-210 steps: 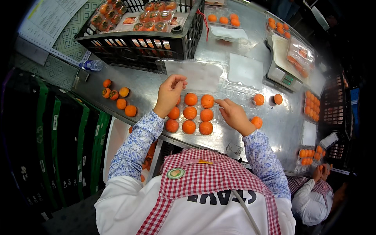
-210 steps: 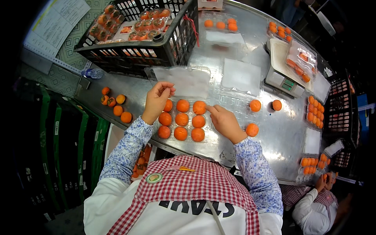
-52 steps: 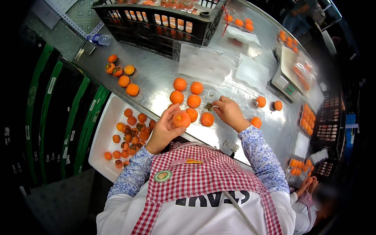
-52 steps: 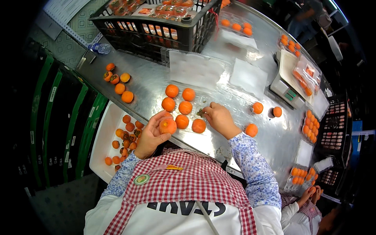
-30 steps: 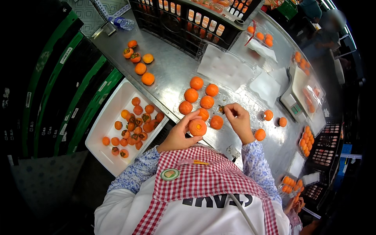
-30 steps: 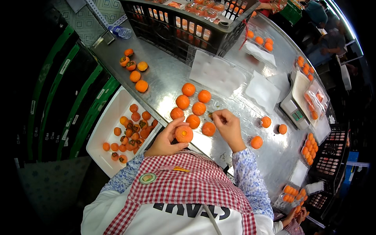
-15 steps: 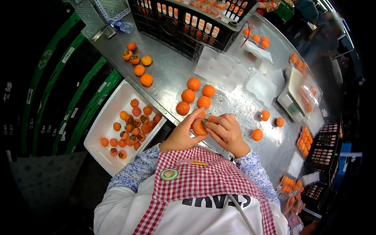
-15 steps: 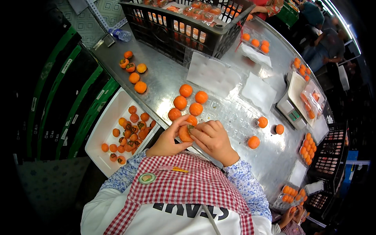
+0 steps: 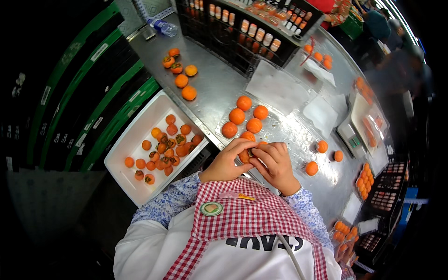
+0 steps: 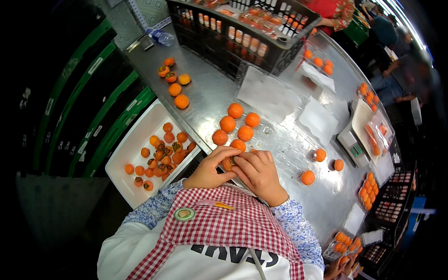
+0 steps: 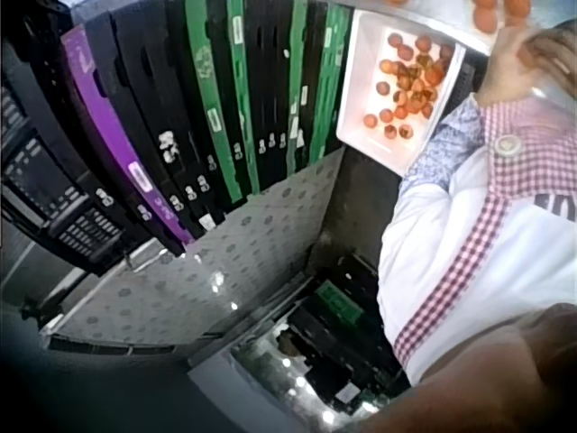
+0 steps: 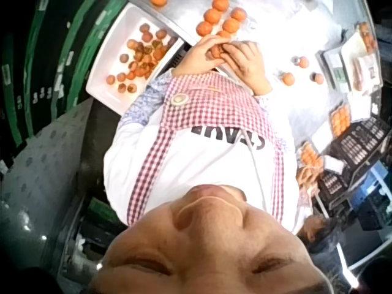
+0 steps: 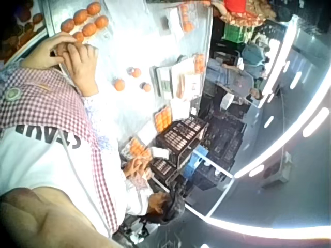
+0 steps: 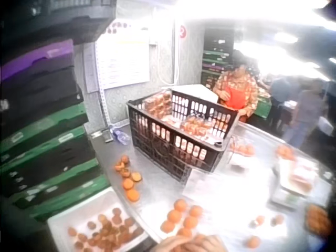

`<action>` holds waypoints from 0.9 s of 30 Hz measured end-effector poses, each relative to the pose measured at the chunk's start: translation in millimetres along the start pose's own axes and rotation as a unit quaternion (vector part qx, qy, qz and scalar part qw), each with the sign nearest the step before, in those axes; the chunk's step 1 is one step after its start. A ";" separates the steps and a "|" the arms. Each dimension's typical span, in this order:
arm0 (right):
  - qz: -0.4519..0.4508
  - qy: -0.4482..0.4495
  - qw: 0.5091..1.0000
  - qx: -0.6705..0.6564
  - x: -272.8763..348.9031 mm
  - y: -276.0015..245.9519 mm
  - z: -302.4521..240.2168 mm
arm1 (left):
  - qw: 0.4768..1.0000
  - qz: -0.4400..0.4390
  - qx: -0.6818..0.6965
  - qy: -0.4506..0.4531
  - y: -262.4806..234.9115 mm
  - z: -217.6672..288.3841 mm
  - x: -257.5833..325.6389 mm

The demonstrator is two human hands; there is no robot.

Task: The person picks up fruit from a crate by hand, checks each piece, and places them into plastic trays on a metal table, eventually putting the filled trays into a larger crate.

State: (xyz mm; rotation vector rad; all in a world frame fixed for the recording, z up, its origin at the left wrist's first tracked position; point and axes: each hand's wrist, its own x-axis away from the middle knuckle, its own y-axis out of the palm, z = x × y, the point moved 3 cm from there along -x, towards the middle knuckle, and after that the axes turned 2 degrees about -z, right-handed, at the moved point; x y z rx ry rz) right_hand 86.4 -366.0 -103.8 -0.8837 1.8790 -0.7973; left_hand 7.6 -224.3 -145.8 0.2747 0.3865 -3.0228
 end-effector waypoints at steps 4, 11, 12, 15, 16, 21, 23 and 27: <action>-0.007 -0.009 0.999 -0.036 -8.3 13.4 -4.4 | 0.997 0.044 0.037 -0.046 -8.9 -9.5 14.4; 0.031 0.043 0.993 -0.102 -23.8 26.4 -14.1 | 0.941 0.154 0.287 -0.092 -36.8 -43.6 57.0; 0.042 0.053 0.992 -0.104 -23.4 27.6 -11.8 | 0.920 0.190 0.329 -0.096 -46.7 -50.3 67.5; 0.017 0.067 0.992 -0.107 -22.7 35.4 -8.7 | 0.889 0.353 0.256 -0.140 -95.7 -64.5 111.8; 0.003 0.075 0.991 -0.111 -20.2 38.8 -7.7 | 0.872 0.401 0.221 -0.174 -112.9 -77.7 130.2; -0.051 0.098 0.985 -0.133 -11.5 55.8 -2.6 | 0.783 0.562 -0.094 -0.248 -194.5 -215.5 239.4; -0.065 0.107 0.982 -0.141 -4.3 61.9 5.5 | 0.746 0.506 -0.314 -0.299 -217.9 -243.3 262.4; -0.065 0.146 0.981 -0.110 7.2 46.5 28.3 | 0.712 0.461 -0.376 -0.372 -239.6 -310.1 324.2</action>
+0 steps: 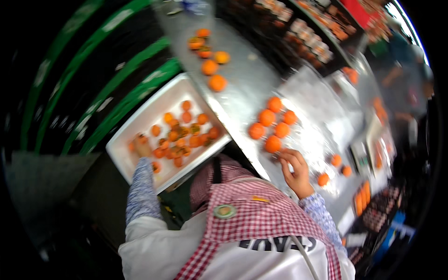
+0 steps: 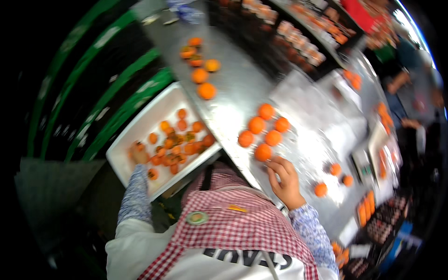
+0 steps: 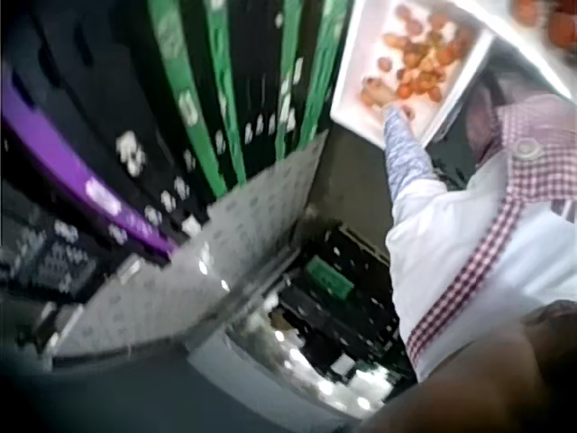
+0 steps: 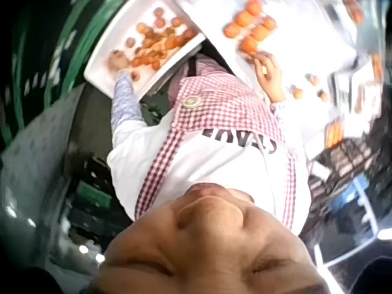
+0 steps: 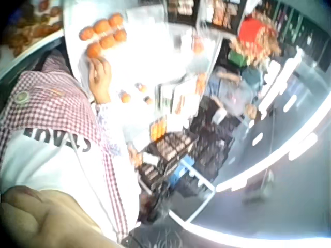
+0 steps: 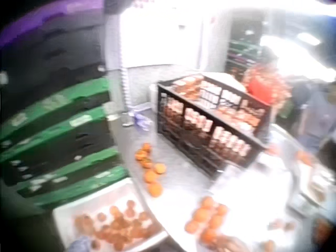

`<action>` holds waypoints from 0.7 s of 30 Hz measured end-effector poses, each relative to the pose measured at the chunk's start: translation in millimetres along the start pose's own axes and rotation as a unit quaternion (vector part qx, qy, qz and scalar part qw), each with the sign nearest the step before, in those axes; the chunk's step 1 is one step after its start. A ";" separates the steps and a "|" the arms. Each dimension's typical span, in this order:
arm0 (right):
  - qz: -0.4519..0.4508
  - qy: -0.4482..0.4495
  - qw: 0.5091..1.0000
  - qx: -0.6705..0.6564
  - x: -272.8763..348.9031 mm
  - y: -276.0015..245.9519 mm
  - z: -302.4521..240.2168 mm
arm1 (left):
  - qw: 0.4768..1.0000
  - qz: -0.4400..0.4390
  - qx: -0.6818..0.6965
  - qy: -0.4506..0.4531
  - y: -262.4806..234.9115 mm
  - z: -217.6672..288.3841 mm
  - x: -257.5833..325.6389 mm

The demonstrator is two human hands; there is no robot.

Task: The person picks up fruit from a crate by hand, checks each piece, and places them into plastic trays on a metal table, eventually putting the filled trays into a larger crate.

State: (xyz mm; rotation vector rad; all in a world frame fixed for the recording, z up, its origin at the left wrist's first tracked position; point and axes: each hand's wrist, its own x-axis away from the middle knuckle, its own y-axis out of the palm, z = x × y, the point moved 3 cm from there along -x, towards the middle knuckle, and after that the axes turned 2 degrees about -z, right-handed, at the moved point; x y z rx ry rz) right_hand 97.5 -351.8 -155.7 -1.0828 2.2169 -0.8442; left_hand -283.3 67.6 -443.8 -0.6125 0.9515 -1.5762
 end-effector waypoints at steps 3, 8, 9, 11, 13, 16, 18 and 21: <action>0.040 0.100 0.994 0.023 23.2 -19.4 32.4 | 0.994 -0.048 -0.077 -0.052 12.6 -10.1 -10.7; 0.039 0.118 0.983 0.136 44.6 -26.3 45.9 | 0.977 -0.099 -0.171 -0.082 13.7 35.3 -16.7; 0.028 0.123 0.981 0.148 44.3 -24.1 44.0 | 0.975 -0.103 -0.171 -0.094 18.2 35.0 -18.5; 0.005 0.130 0.977 0.167 38.4 -15.1 37.1 | 0.972 -0.106 -0.171 -0.119 18.8 27.9 -20.2; -0.023 0.152 0.972 0.177 33.1 -7.9 38.5 | 0.970 -0.110 -0.179 -0.122 19.1 31.1 -19.3; -0.059 0.172 0.961 0.209 21.6 -3.2 37.9 | 0.967 -0.120 -0.187 -0.127 20.0 31.5 -22.2; -0.079 0.163 0.955 0.237 19.9 -2.0 44.1 | 0.962 -0.130 -0.203 -0.127 19.8 28.5 -23.8; -0.102 0.150 0.951 0.250 21.5 -0.7 55.4 | 0.962 -0.132 -0.203 -0.122 11.7 35.0 -17.4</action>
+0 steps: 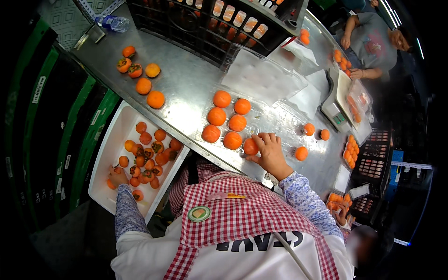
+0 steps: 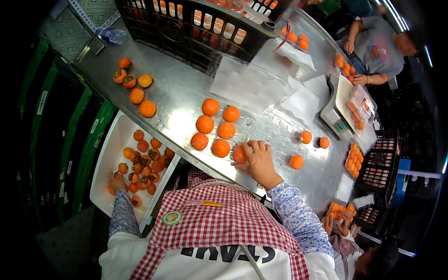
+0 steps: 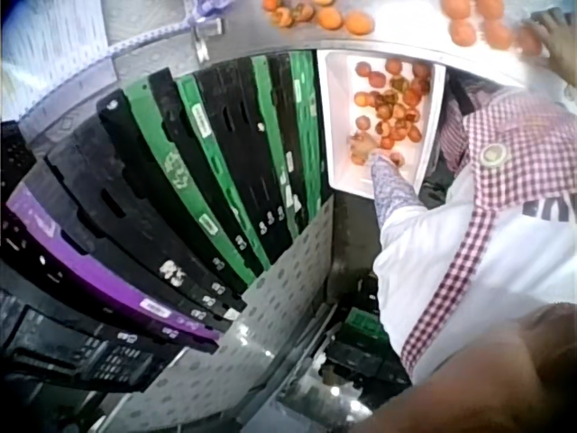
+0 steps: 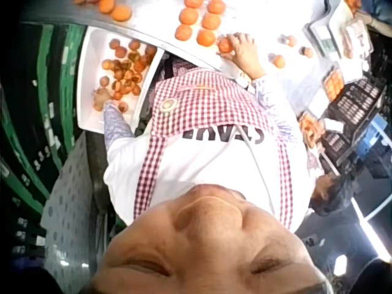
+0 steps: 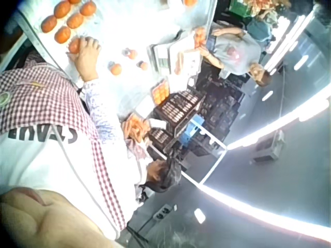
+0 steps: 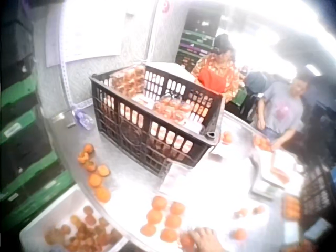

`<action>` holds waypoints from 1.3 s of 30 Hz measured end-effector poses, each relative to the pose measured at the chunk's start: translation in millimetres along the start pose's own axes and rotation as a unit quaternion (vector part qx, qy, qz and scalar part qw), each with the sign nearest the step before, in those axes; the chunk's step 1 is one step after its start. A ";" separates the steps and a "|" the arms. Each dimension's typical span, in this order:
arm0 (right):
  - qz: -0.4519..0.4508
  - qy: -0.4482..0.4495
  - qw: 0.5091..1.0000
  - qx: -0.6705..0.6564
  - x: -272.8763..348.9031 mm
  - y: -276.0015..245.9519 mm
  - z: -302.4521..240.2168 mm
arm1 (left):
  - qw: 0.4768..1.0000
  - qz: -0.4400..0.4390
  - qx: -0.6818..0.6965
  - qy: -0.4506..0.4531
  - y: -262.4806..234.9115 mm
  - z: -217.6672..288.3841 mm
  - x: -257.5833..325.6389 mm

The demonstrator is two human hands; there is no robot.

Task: The person picks up fruit from a crate by hand, checks each piece, and places them into plastic trays on a metal table, eventually putting the filled trays into a larger crate.

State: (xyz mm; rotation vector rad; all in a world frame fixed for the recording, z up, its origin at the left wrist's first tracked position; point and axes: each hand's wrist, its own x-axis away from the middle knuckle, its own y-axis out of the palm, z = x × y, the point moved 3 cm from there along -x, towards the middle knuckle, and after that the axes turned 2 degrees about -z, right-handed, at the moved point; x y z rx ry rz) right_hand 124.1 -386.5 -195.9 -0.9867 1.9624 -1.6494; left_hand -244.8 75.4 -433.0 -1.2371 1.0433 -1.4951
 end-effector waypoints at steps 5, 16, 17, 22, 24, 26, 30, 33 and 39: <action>-0.004 -0.012 1.000 -0.024 -2.5 -0.1 3.8 | 1.000 0.003 0.011 0.011 -14.8 4.1 12.6; 0.034 0.066 0.939 -0.335 18.4 -16.5 21.5 | 0.979 0.092 0.162 0.083 -59.3 27.1 70.6; 0.033 0.071 0.918 -0.388 22.4 -17.1 23.1 | 0.972 0.092 0.190 0.100 -69.2 37.6 81.1; -0.012 0.132 0.716 -0.686 38.6 -14.3 21.6 | 0.938 0.082 0.288 0.172 -87.6 79.9 103.7; -0.023 0.131 0.642 -0.755 44.0 -9.5 20.7 | 0.908 0.024 0.374 0.187 -97.5 115.5 120.9; -0.036 0.129 0.571 -0.810 49.7 -2.0 19.9 | 0.880 -0.017 0.412 0.235 -109.6 155.7 145.4; -0.077 0.092 0.467 -0.876 54.5 4.2 8.8 | 0.809 -0.121 0.454 0.353 -144.6 241.3 221.5; -0.090 0.070 0.402 -0.908 60.6 7.3 0.1 | 0.764 -0.217 0.407 0.451 -146.6 277.9 265.5; -0.088 0.079 0.356 -0.927 82.7 14.0 3.6 | 0.669 -0.340 0.359 0.554 -137.7 312.2 326.5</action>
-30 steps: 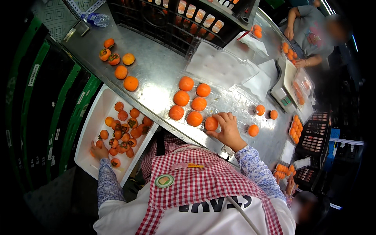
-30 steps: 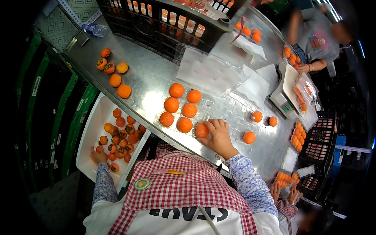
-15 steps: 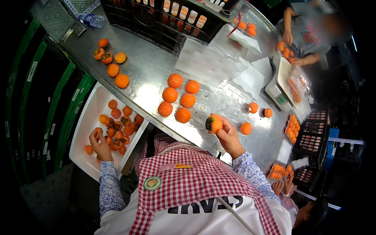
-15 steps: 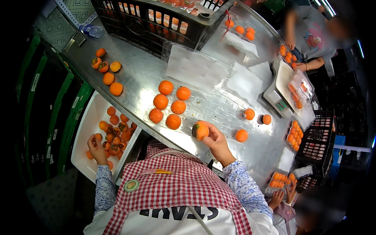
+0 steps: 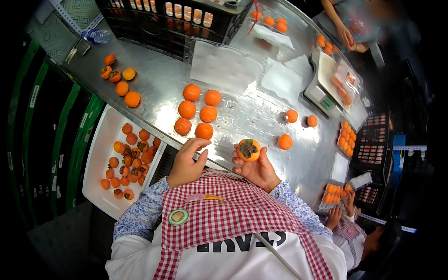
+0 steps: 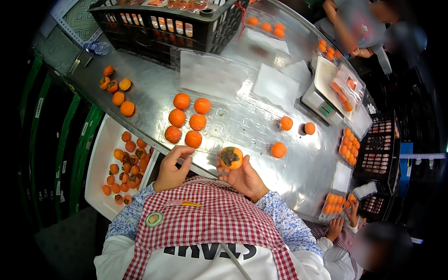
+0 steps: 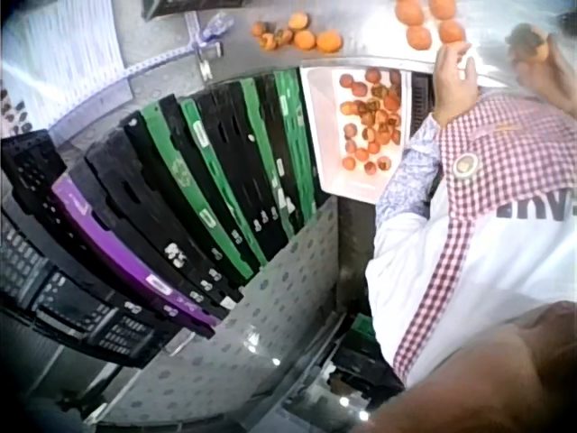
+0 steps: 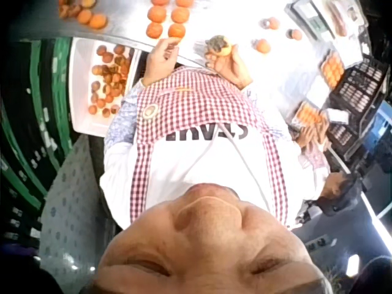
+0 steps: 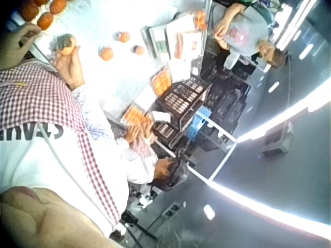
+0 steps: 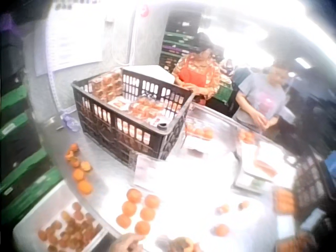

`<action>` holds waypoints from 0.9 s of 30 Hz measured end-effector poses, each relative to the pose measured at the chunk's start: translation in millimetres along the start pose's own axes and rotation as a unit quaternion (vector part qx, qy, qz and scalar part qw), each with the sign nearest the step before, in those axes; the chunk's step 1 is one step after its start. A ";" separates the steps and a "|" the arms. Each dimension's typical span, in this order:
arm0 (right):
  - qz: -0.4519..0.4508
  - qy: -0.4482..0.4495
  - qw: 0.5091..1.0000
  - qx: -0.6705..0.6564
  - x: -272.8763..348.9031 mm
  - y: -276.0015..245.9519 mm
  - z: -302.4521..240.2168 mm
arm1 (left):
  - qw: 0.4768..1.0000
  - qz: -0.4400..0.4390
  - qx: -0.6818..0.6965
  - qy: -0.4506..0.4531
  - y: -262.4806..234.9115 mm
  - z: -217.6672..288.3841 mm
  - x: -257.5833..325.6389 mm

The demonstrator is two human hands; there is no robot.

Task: The person picks up fruit from a crate by hand, checks each piece, and places them into plastic trays on a metal table, eventually putting the filled trays into a larger crate.

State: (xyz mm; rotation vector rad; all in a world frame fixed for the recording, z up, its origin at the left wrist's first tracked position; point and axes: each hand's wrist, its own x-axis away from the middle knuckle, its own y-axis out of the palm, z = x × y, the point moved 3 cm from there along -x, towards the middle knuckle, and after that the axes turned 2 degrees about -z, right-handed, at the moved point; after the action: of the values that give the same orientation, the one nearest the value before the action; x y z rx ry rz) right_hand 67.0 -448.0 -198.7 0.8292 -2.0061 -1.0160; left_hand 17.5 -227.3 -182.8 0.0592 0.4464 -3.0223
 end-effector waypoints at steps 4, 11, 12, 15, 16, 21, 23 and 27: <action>0.010 -0.057 0.996 0.070 11.4 8.2 -7.7 | 0.992 -0.071 0.077 -0.065 20.0 15.7 -11.2; 0.147 -0.226 0.767 0.583 21.8 37.8 -33.2 | 0.845 -0.221 0.463 -0.152 53.5 27.1 -22.6; 0.179 -0.240 0.726 0.619 22.2 49.0 -35.8 | 0.822 -0.251 0.492 -0.138 59.4 23.5 -22.3; 0.218 -0.288 0.602 0.712 21.5 53.5 -33.6 | 0.804 -0.235 0.531 -0.131 72.4 30.9 -24.9; 0.222 -0.291 0.579 0.729 20.9 54.7 -33.7 | 0.786 -0.243 0.549 -0.144 76.6 27.3 -24.6; 0.224 -0.294 0.550 0.749 29.7 61.4 -42.6 | 0.733 -0.276 0.601 -0.158 85.2 18.3 -27.5; 0.231 -0.312 0.576 0.720 36.4 56.2 -46.5 | 0.718 -0.272 0.611 -0.193 86.2 23.8 -29.5; 0.266 -0.327 0.631 0.651 51.2 42.1 -52.7 | 0.662 -0.314 0.649 -0.202 91.4 19.2 -33.5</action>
State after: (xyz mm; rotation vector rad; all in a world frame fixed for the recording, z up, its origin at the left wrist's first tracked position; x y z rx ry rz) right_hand 74.3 -488.3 -124.6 0.3551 -3.2738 0.8560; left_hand 58.5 -317.4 -189.0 -0.7824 -2.0882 -2.9252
